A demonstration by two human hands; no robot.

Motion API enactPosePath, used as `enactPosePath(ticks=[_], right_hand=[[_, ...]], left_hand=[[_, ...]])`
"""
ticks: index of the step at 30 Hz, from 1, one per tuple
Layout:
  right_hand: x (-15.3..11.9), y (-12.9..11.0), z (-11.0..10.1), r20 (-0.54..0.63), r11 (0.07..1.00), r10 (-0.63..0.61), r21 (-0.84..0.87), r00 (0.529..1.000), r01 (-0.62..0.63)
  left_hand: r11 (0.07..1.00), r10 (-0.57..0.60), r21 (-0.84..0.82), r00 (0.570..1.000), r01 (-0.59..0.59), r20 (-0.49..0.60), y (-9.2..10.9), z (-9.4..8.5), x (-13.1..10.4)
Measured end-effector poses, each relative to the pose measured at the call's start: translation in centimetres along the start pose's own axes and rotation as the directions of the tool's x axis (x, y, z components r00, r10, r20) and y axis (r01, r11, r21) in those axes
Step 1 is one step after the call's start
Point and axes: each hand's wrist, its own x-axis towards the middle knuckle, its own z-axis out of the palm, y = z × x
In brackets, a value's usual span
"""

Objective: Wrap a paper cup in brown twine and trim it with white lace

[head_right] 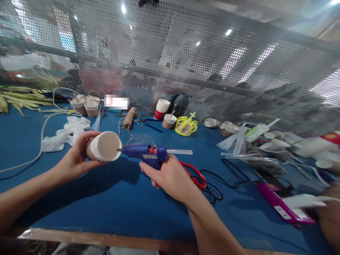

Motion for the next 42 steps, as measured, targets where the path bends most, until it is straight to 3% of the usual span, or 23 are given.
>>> enactPosePath(ticks=[3,5,8,11,19,24,26,30,34,42], right_hand=[[-0.2,-0.1,-0.1,0.052,0.999,0.029,0.019,0.998,-0.03],[-0.1,-0.2,-0.1,0.029,0.999,0.001,0.047,1.0,-0.003],[0.1,0.0,-0.2,-0.042,0.997,-0.015,0.072,0.999,0.018],[0.2,0.1,0.0,-0.034,0.998,0.003,0.07,0.999,-0.001],[-0.3,-0.3,0.8,0.136,0.978,0.007,0.207,0.991,-0.035],[-0.2,0.1,0.7,0.076,0.946,-0.065,0.323,0.995,0.038],[-0.2,0.2,0.6,0.052,0.95,-0.067,0.309,0.996,0.048],[-0.2,0.1,0.5,0.021,0.977,-0.071,0.203,0.997,0.065],[-0.2,-0.1,0.6,-0.039,0.991,-0.065,0.113,0.997,0.069],[0.1,0.1,1.0,-0.083,1.0,-0.01,0.001,0.996,0.01]], left_hand=[[0.988,0.016,0.155,1.0,-0.015,-0.009,0.1,-0.2,0.2],[0.967,0.053,0.25,0.999,-0.053,0.007,0.2,-0.4,0.3],[0.952,0.12,0.283,0.993,-0.121,0.023,0.3,-0.5,0.3],[0.943,0.164,0.291,0.986,-0.16,0.012,0.3,-0.5,0.3],[0.903,0.228,0.4,0.963,-0.155,-0.141,0.0,-0.3,0.2],[0.896,0.131,0.442,0.974,-0.038,-0.182,-0.2,-0.1,-0.1],[0.914,0.073,0.405,0.982,0.004,-0.175,-0.2,0.0,-0.1],[0.956,0.029,0.294,0.999,-0.015,-0.046,0.4,0.1,0.0],[0.919,0.129,0.378,0.991,-0.114,-0.016,0.6,-0.1,0.1],[0.874,0.281,0.436,0.955,-0.214,-0.093,-0.2,-0.2,0.2]])
